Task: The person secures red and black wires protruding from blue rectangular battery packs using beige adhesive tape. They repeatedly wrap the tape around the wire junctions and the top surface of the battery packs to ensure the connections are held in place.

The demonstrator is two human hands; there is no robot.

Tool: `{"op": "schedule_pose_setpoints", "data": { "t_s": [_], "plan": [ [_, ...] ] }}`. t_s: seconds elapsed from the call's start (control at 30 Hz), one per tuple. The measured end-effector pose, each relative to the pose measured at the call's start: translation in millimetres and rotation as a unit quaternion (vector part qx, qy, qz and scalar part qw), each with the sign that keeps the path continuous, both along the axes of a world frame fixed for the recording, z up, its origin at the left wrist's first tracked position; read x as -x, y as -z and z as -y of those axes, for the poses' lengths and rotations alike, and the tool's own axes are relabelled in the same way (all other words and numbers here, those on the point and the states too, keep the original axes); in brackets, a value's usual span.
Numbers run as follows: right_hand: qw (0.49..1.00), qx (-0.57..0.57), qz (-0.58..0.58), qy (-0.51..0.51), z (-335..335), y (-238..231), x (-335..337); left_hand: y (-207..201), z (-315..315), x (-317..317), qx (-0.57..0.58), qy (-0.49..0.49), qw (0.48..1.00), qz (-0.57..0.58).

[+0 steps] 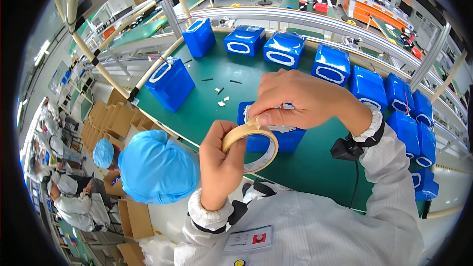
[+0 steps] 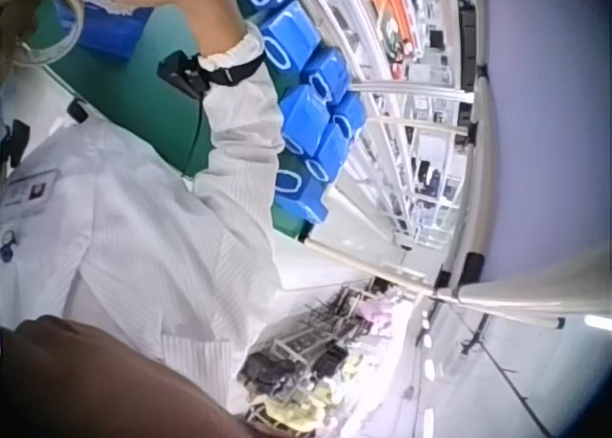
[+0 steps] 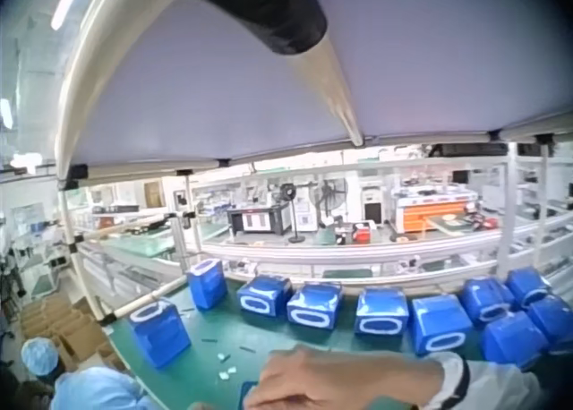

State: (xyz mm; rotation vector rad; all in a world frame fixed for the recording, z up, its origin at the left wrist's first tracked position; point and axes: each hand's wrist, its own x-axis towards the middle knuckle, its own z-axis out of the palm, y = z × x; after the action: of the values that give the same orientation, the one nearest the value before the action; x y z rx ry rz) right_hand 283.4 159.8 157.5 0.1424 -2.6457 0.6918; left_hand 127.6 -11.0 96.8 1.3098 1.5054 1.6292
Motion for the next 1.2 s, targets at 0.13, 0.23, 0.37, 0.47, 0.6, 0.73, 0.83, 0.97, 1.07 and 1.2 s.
{"op": "schedule_pose_setpoints", "data": {
  "t_s": [0.13,0.23,0.37,0.47,0.6,0.73,0.83,0.97,1.07,1.2],
  "plan": [
    [0.999,0.020,-0.047,0.018,0.0,4.2,1.5,4.3,14.2,-16.1,0.006,0.073,0.984,0.164],
    [0.997,0.044,-0.042,0.037,-1.8,5.8,0.4,9.3,21.9,-17.9,-0.008,0.165,0.957,0.240],
    [0.995,0.079,-0.026,0.050,0.8,2.7,-5.3,10.0,30.9,-19.6,-0.016,0.186,0.960,0.209],
    [0.989,0.128,0.016,0.071,8.8,-6.1,-9.9,0.1,34.3,-26.7,0.012,0.144,0.976,0.160],
    [0.997,0.072,0.017,0.027,10.3,-10.2,-10.4,-1.7,34.0,-29.1,0.018,0.134,0.982,0.130],
    [0.998,-0.052,-0.043,-0.015,5.0,-8.5,-6.3,1.8,32.8,-28.6,0.007,0.128,0.983,0.133],
    [0.994,-0.058,-0.095,0.019,3.3,-5.5,-5.9,0.8,29.2,-29.5,0.008,0.127,0.986,0.108],
    [0.992,-0.055,-0.081,0.079,8.1,-7.6,-9.8,0.1,24.6,-33.8,0.002,0.111,0.989,0.094],
    [0.990,-0.040,-0.082,0.105,10.1,-8.8,-12.4,0.4,19.2,-38.5,-0.019,0.090,0.993,0.076],
    [0.990,0.008,-0.041,0.136,7.3,-12.3,-18.9,-1.9,12.4,-36.5,-0.027,0.062,0.998,-0.013]
  ]
}}
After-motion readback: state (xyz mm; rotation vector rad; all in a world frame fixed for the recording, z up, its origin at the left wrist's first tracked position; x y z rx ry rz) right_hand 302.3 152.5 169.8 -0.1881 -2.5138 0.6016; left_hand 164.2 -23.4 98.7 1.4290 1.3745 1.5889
